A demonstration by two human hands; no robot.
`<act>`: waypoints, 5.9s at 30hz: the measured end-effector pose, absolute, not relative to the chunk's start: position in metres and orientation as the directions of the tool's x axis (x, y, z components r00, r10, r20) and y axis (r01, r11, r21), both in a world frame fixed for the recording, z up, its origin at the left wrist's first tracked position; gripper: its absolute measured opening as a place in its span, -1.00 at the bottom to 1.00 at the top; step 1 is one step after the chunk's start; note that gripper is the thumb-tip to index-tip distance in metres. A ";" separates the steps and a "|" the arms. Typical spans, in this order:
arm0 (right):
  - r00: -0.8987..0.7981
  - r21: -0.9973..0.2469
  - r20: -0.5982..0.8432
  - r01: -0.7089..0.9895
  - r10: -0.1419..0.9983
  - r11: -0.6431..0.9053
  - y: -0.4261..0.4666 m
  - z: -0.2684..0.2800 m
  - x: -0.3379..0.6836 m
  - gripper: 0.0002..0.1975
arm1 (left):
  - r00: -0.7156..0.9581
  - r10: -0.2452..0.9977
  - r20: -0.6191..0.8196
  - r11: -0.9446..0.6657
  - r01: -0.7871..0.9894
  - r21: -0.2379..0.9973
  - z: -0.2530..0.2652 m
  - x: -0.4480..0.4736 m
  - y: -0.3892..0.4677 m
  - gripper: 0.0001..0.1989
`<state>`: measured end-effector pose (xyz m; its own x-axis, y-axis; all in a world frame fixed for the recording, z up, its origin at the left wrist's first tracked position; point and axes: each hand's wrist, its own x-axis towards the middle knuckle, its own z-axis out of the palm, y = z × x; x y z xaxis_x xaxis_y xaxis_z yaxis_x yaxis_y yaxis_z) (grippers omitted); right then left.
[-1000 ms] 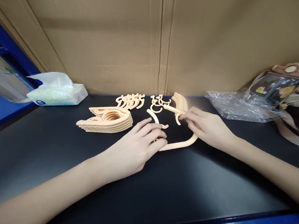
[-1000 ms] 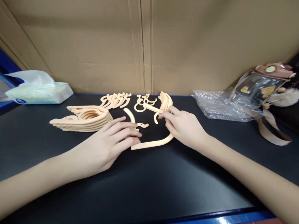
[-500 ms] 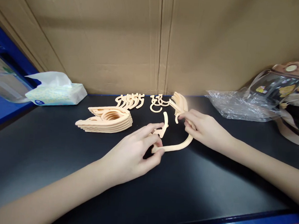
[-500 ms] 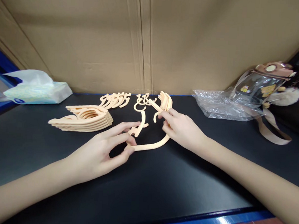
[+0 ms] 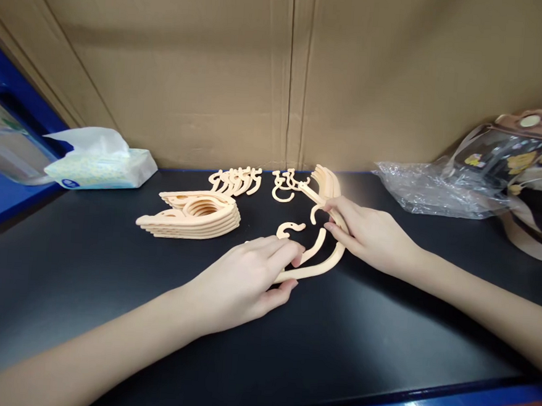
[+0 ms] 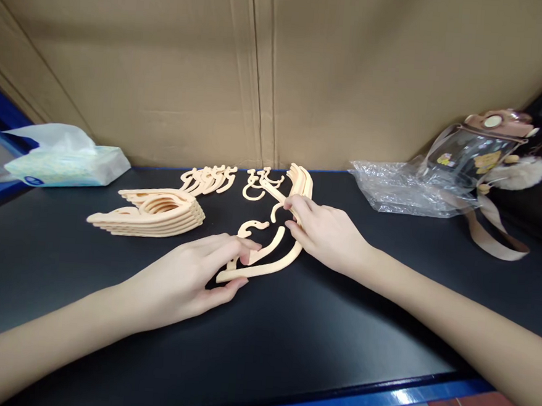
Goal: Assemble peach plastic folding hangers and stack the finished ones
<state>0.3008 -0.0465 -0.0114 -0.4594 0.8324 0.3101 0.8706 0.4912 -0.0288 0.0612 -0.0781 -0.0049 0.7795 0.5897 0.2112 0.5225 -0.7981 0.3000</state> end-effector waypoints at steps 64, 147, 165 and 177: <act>-0.779 -0.197 0.465 0.373 0.421 0.907 -0.065 -0.014 0.292 -0.71 | 0.336 0.866 0.371 -0.483 0.757 0.440 -0.008 0.059 -0.070 -0.74; -0.603 -0.418 0.055 0.710 0.796 0.567 -0.062 0.015 0.305 -0.74 | 0.770 0.607 0.195 -0.788 0.552 0.274 -0.012 0.061 -0.069 -0.87; -0.670 -0.388 -0.027 0.691 0.742 0.610 -0.063 0.003 0.302 -0.64 | 0.769 0.617 0.166 -0.781 0.572 0.251 -0.012 0.062 -0.069 -0.86; -0.708 -0.225 0.045 0.680 0.705 0.698 -0.063 -0.004 0.300 -0.70 | 0.777 0.609 0.156 -0.784 0.562 0.265 -0.013 0.059 -0.068 -0.77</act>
